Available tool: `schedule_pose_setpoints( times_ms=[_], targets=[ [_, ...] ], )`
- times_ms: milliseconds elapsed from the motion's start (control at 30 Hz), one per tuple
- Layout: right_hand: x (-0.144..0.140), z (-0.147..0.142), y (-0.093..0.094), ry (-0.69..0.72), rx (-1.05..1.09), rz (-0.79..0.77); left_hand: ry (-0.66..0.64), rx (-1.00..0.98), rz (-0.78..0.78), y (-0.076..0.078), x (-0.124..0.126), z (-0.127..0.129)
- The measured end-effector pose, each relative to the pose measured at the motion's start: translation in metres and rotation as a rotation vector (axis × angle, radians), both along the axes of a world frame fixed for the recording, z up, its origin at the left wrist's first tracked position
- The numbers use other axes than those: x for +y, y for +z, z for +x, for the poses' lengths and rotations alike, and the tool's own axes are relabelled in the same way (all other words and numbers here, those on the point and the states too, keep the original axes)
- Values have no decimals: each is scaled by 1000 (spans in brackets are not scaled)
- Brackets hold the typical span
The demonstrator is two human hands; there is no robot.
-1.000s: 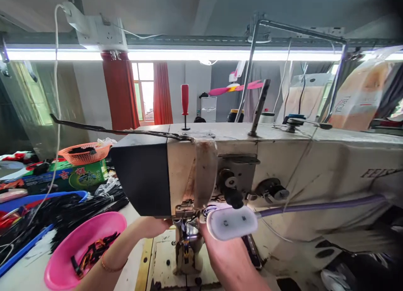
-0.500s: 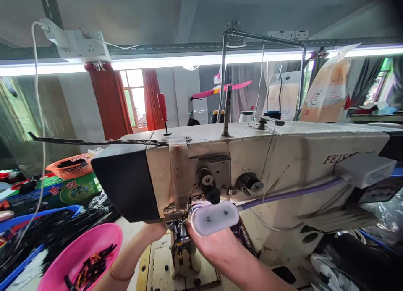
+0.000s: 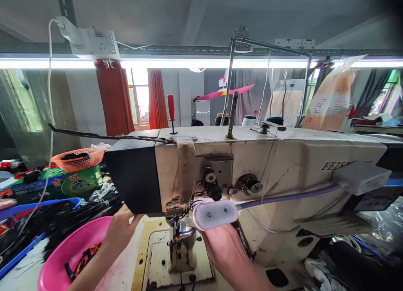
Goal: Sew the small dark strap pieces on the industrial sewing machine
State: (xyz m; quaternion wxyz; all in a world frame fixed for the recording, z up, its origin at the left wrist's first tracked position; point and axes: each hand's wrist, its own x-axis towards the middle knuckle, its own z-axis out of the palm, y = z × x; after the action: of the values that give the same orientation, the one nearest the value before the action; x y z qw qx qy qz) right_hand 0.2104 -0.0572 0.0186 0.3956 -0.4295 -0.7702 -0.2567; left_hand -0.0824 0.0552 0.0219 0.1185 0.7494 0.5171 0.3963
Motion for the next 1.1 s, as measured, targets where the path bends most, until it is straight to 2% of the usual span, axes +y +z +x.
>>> schedule_pose_setpoints(
  times_ms=[67,100,167,233,300,367,400,500,633,767,967,1100],
  targets=[
    [-9,2,-13,16,54,-83,89,53,-12,-7,1,-43],
    [-12,1,-19,37,74,-93,128,158,-15,-12,0,-58],
    [-15,-8,-33,115,113,-79,178,203,-2,-23,-6,-69],
    [-14,-20,-45,210,117,-72,119,183,76,-35,-20,-53],
    [-11,-32,-53,297,144,-118,-114,75,164,-44,-42,-16],
    [-9,-40,-58,397,240,-206,-344,-18,170,-48,-65,24],
    [-9,-42,-58,444,314,-254,-402,-49,160,-48,-74,41],
    [-12,-42,-54,495,480,-356,-415,-160,190,-42,-90,71],
    [-13,-37,-47,501,449,-348,-408,-235,220,-31,-93,77],
    [-10,-36,-38,568,340,-275,-390,-221,267,-24,-95,77],
    [-5,-39,-17,369,108,6,-342,-240,298,-15,-87,84],
    [2,-41,-23,372,142,48,-306,-278,349,-13,-79,89]
  ],
)
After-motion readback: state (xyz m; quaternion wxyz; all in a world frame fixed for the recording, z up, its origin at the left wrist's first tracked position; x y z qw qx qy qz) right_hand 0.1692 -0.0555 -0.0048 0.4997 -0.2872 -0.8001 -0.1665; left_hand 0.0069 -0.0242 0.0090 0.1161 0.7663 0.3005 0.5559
